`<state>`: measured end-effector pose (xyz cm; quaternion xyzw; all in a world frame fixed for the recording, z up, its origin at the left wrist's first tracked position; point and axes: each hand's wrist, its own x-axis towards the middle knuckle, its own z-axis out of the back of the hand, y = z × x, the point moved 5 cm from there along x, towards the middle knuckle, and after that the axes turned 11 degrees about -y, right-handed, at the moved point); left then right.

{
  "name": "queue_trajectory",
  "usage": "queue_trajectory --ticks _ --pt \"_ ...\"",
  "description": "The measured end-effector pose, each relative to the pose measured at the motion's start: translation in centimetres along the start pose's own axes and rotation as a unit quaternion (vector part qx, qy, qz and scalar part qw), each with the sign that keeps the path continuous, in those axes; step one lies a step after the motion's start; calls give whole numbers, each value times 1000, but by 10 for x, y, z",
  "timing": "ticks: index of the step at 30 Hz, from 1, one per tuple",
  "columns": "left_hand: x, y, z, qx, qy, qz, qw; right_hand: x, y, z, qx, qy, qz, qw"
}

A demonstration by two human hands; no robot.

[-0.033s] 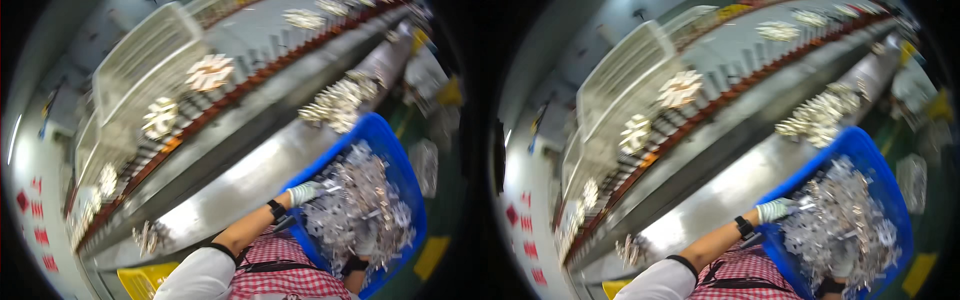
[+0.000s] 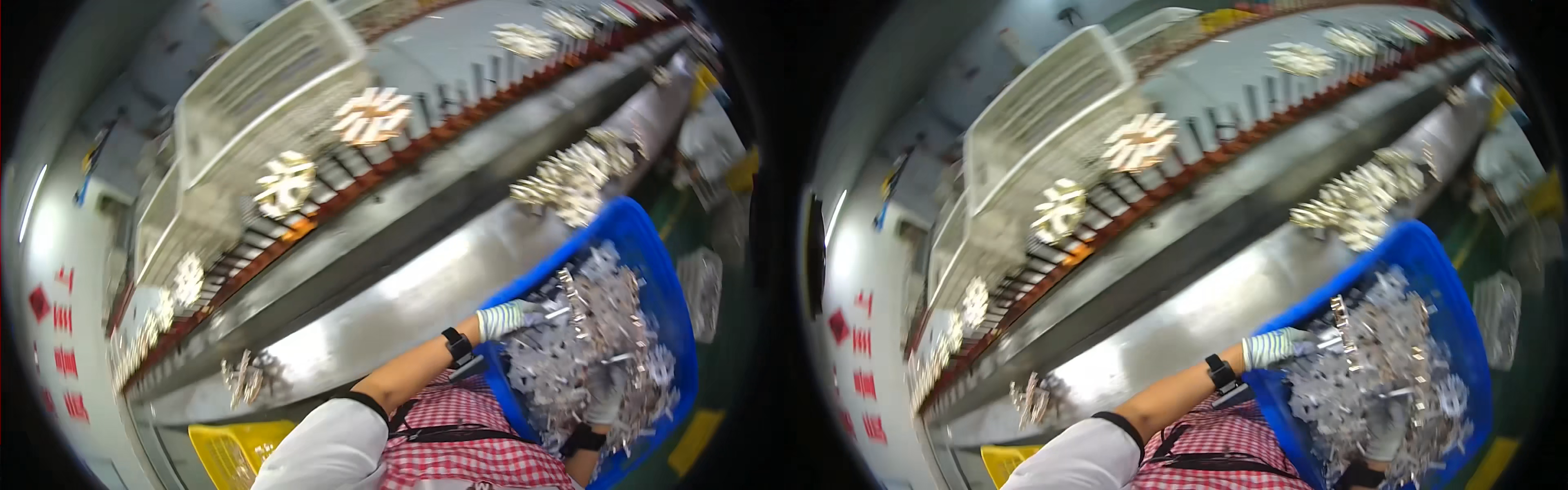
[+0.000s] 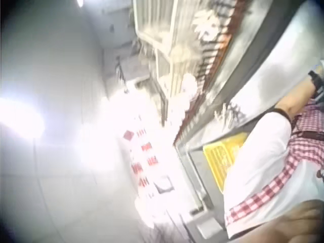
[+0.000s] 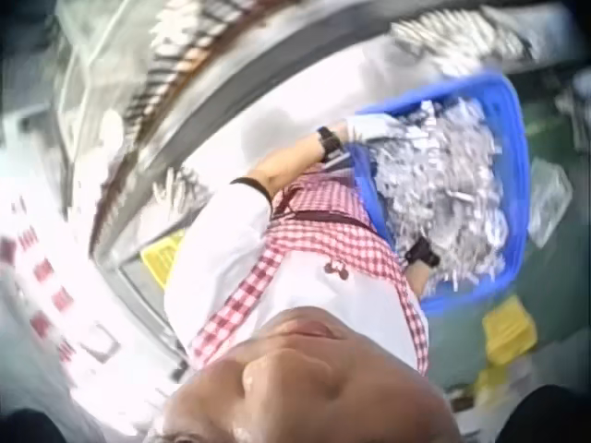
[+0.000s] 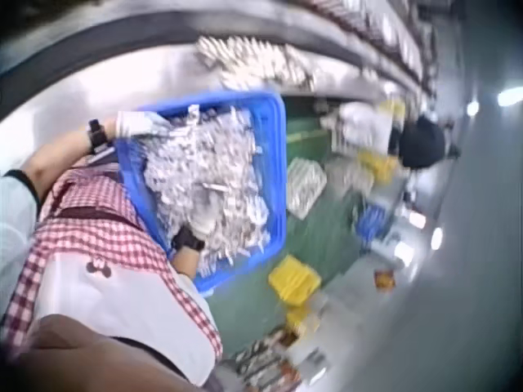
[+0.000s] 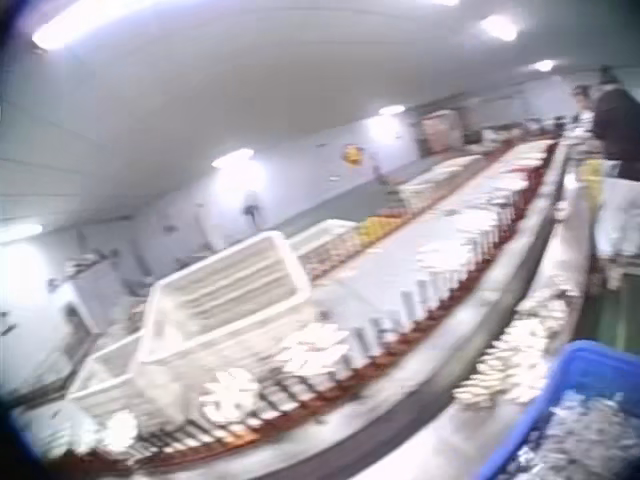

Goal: The person repeatedly picks white plastic star-shaped components from a blue basket and places them onto vertical pegs along a conveyor line. The person handles the components one at a time, aligning them with the pegs and continuing the process throughout the clip.

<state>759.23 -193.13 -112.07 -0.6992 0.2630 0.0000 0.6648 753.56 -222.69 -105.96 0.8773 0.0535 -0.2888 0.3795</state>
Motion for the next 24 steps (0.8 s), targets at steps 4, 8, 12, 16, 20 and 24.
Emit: queue_trajectory --ticks 4,8,12,16,20,24 --pt "-138 -125 67 -247 -46 7 968 -6 -19 -94 -84 154 -27 984" --pt "-273 -177 160 -240 -249 -120 931 -45 -77 -192 -75 263 -18 962" --pt "-441 -74 317 110 -573 -143 800 -91 -154 -259 -66 319 -112 939" --pt "-563 -5 427 622 -675 120 379 -142 -210 -312 -112 369 -118 915" --pt "-599 -1 503 532 -663 256 460 -176 -249 -333 -128 378 -108 911" --pt "-607 -9 523 550 -660 204 469 -198 -264 -337 -147 369 -86 914"
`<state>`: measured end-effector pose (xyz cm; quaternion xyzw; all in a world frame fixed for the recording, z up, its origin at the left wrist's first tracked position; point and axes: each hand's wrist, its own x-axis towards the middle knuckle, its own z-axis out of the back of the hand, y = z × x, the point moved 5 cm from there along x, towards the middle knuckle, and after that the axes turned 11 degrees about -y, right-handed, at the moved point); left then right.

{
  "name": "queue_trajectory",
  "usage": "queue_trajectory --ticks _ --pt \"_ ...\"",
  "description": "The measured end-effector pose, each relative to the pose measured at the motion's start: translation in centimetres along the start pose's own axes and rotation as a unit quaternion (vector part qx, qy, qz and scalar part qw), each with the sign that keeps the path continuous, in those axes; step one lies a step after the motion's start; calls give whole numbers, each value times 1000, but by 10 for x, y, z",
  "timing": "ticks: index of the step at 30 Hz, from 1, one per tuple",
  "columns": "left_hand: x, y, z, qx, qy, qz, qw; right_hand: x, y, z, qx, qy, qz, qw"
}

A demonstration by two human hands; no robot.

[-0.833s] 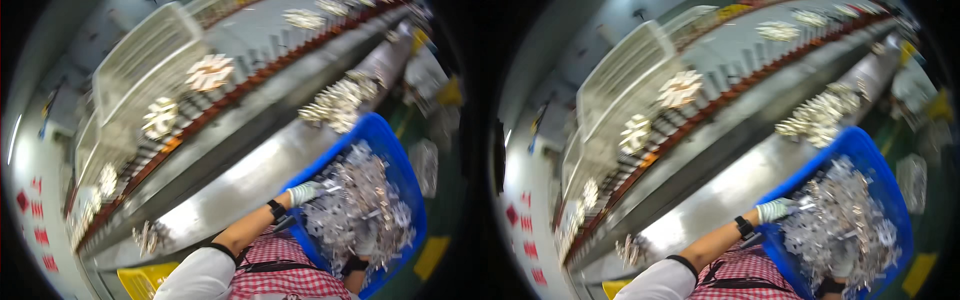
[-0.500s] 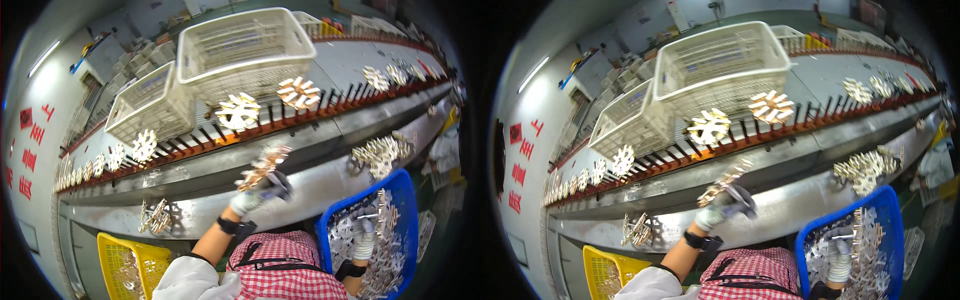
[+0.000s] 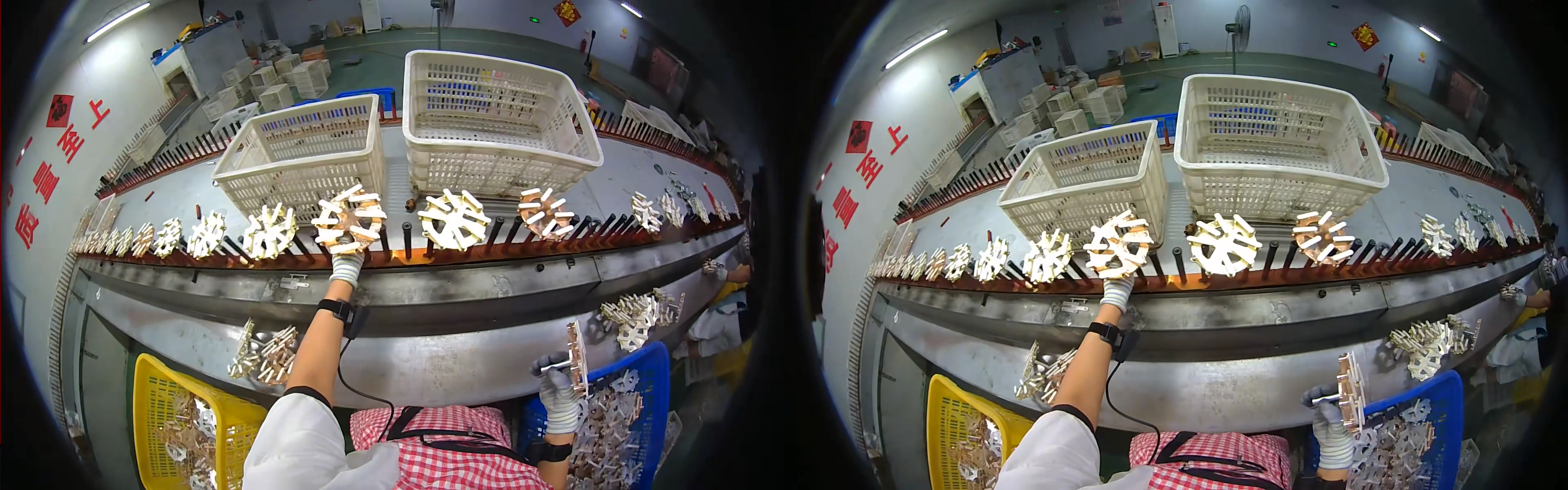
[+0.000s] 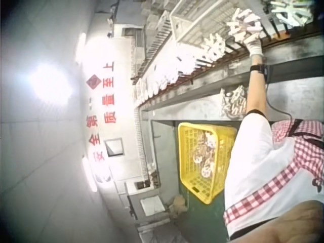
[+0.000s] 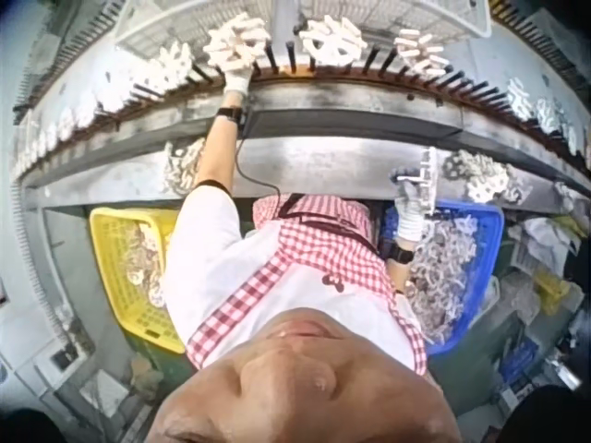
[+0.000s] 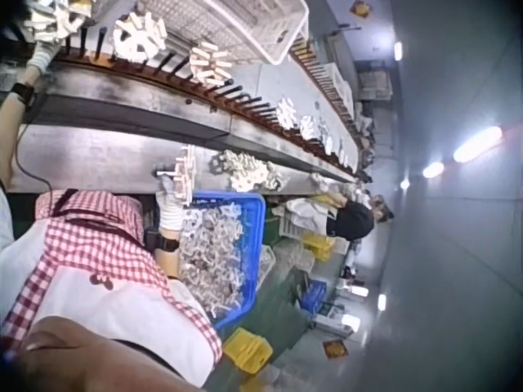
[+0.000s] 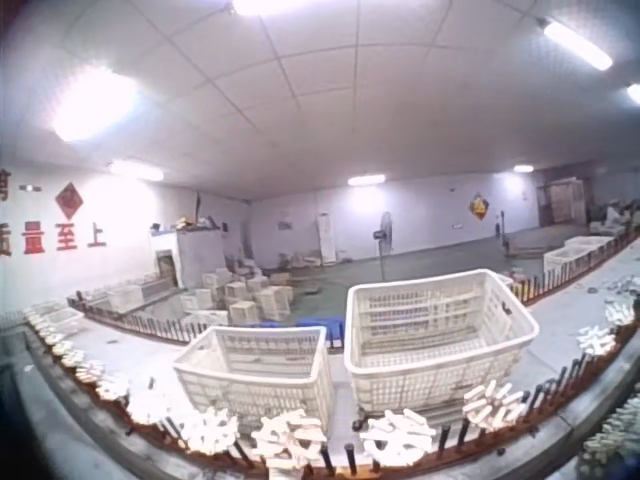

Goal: The person repeatedly picks white plastic star-shaped components from a blue basket and places them onto vertical pegs along a conveyor line. The person handles the components one at a time, aligning them with the pegs and continuing the process throughout the clip.

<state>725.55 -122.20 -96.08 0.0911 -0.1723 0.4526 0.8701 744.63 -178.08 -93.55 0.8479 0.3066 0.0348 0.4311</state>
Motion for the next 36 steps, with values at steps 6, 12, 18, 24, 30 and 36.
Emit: queue_trajectory --ticks 6,12,18,24,30,36 --pt "5 78 -10 18 27 -28 999 -5 -23 -3 -9 -18 -20 1000" --pt "-14 137 0 130 -24 -124 983 5 -42 -29 5 -8 -62 998" --pt "0 145 2 32 -71 6 997 27 -42 -65 -75 -4 18 997" --pt "-38 175 -8 108 -50 41 992 83 -26 -82 -80 -3 67 995" --pt "-106 155 80 -559 -253 422 667 111 18 -61 -115 -52 186 974" --pt "-35 218 176 -214 -251 232 915 130 13 -65 -113 -13 151 982"
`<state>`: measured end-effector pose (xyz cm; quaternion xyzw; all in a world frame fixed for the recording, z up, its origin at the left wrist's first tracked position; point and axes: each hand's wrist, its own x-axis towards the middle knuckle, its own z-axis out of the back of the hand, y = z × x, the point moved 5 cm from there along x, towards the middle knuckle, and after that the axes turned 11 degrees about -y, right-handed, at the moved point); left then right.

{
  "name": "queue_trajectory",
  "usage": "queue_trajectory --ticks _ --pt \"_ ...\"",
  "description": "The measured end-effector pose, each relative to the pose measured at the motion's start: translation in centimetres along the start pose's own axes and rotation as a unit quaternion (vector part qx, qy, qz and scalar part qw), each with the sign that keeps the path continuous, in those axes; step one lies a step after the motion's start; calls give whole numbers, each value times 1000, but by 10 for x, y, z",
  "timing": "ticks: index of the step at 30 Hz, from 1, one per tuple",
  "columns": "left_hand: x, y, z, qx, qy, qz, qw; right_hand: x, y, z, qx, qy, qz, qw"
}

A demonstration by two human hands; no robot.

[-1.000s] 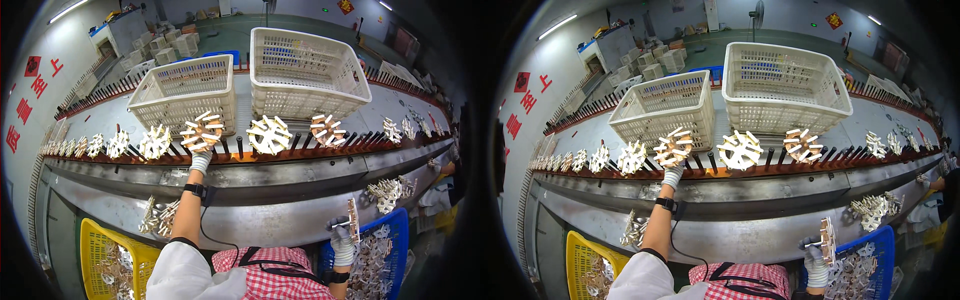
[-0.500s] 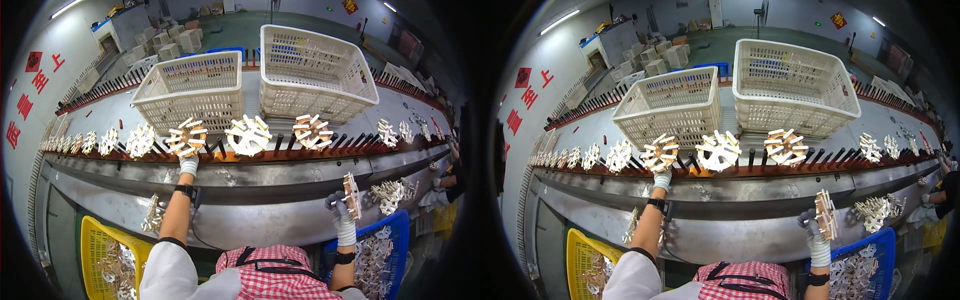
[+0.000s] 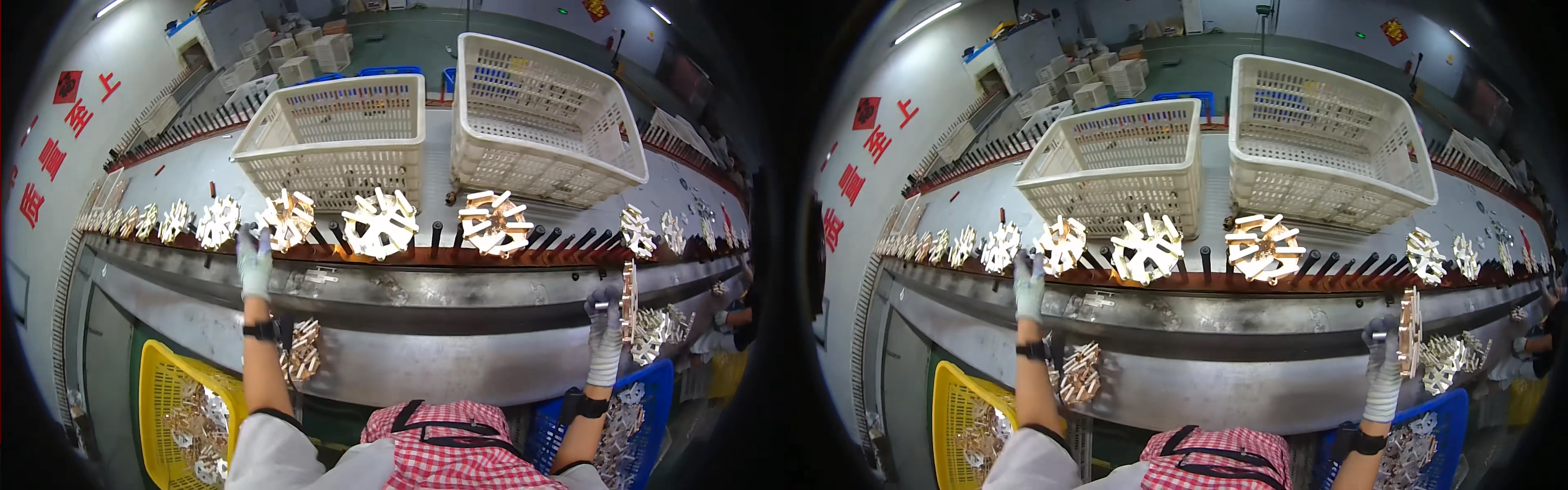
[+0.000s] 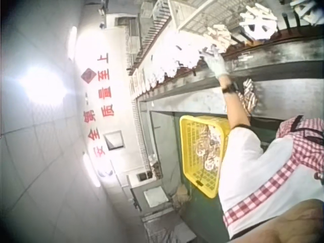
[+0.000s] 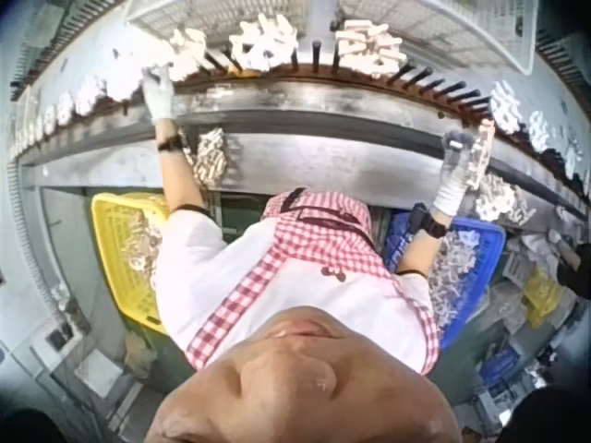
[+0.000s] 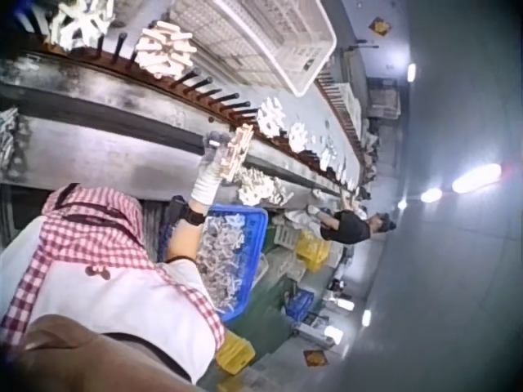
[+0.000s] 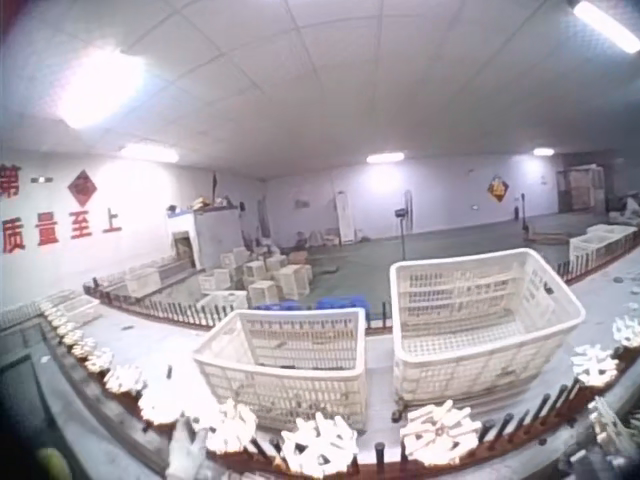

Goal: The person repeatedly picks white plastic star-shaped components from a blue basket and places them onto vertical pegs along a conveyor line. The person handles the components one at a time, aligning them with the pegs and continuing the process throughout the clip.

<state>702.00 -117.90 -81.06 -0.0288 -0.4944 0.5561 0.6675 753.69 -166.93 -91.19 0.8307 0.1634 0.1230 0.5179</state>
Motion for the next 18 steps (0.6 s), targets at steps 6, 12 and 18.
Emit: queue_trajectory --ticks 6,12,18 --pt "50 158 -30 478 94 -377 788 67 -58 29 -257 -27 181 949" --pt "77 211 26 -88 8 165 982 116 -176 8 -583 23 473 661" --pt "-51 92 -3 -77 -41 150 985 119 -163 -104 -503 71 339 792"
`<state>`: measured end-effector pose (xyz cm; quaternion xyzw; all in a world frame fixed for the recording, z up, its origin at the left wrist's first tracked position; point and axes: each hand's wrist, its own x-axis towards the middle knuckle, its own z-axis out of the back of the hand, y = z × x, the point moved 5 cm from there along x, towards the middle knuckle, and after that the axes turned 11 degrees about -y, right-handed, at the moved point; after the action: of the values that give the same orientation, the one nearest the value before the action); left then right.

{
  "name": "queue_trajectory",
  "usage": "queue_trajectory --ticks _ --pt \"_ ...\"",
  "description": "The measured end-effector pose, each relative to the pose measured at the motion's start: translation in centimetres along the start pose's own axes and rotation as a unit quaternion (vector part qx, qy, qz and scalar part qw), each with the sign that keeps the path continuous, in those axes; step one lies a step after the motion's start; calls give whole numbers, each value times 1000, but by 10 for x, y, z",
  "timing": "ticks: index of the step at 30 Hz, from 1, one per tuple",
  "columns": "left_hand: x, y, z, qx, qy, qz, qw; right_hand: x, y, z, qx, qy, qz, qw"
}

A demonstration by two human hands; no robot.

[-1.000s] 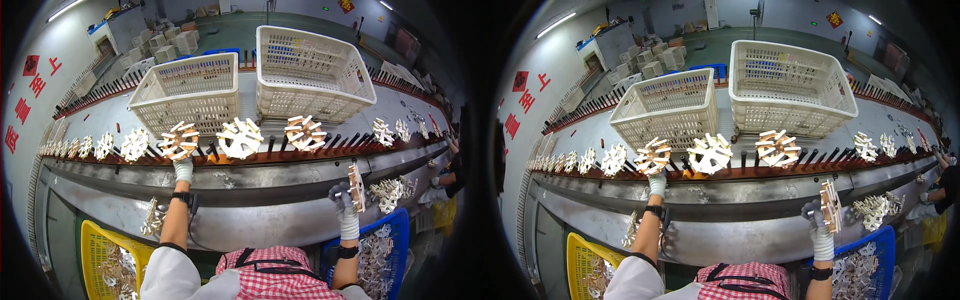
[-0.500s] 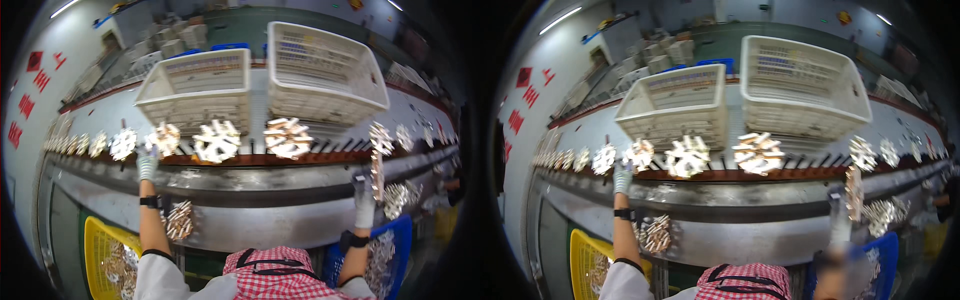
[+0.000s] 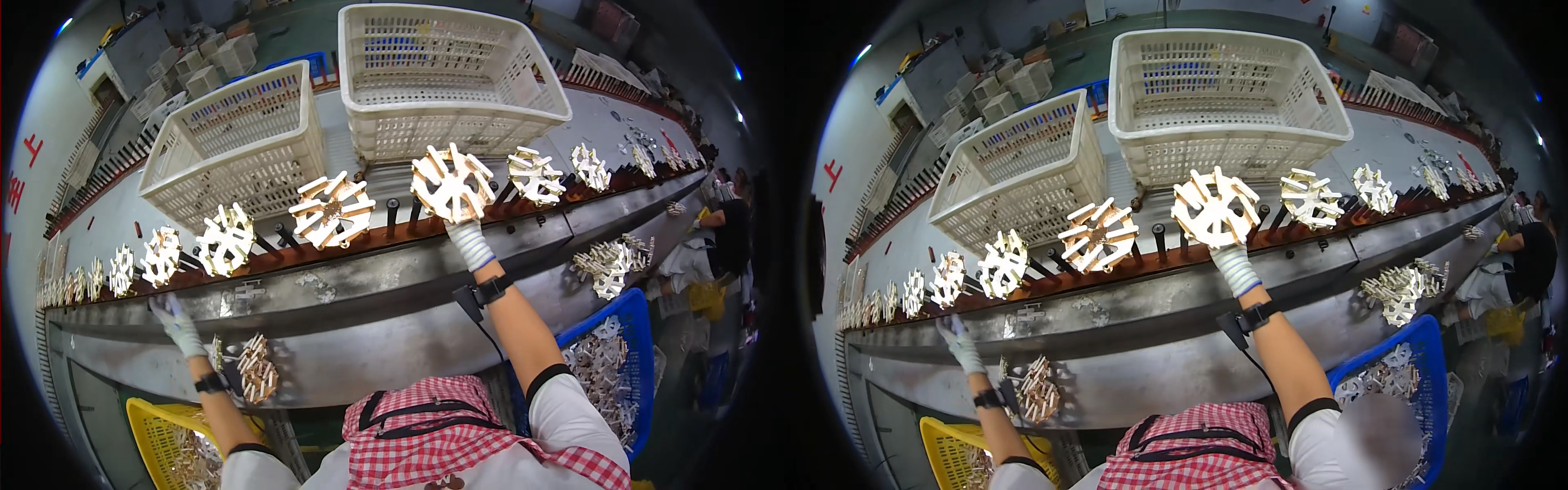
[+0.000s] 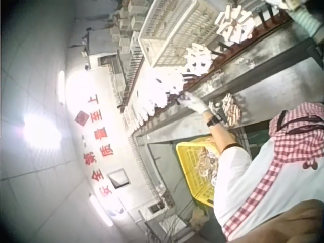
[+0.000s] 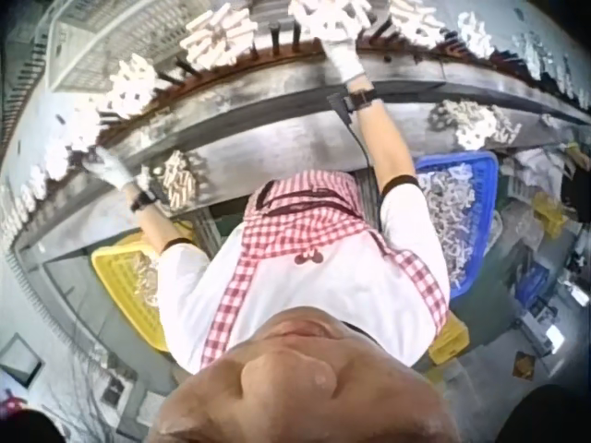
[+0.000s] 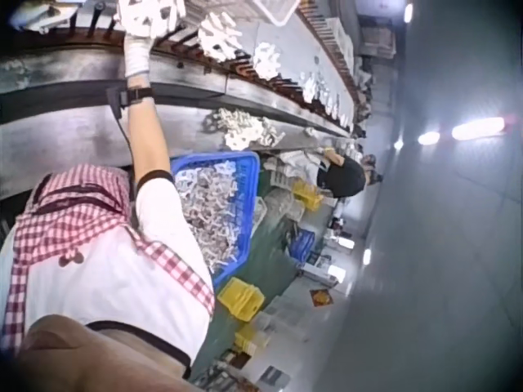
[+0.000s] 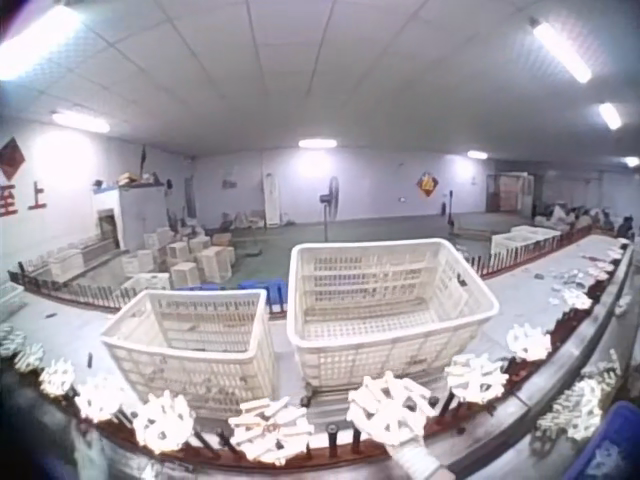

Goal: The person repeatedly picks white plastic star-shaped components from a blue basket and places them onto vertical pegs along a conveyor line. The person handles the components one at a time, aligning them with the pegs and continuing the process throughout the clip.

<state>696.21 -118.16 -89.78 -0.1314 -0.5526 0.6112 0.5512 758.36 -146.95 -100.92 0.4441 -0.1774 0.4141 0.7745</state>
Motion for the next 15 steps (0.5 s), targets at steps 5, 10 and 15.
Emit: queue_trajectory --ticks 5,10,15 --pt "-99 5 45 -43 54 -32 997 1 12 -55 257 54 -156 952" --pt "-165 3 62 -83 86 127 985 -21 30 -76 622 13 -298 723" --pt "-245 -87 -27 -95 261 128 952 -7 65 -48 239 60 -114 962"
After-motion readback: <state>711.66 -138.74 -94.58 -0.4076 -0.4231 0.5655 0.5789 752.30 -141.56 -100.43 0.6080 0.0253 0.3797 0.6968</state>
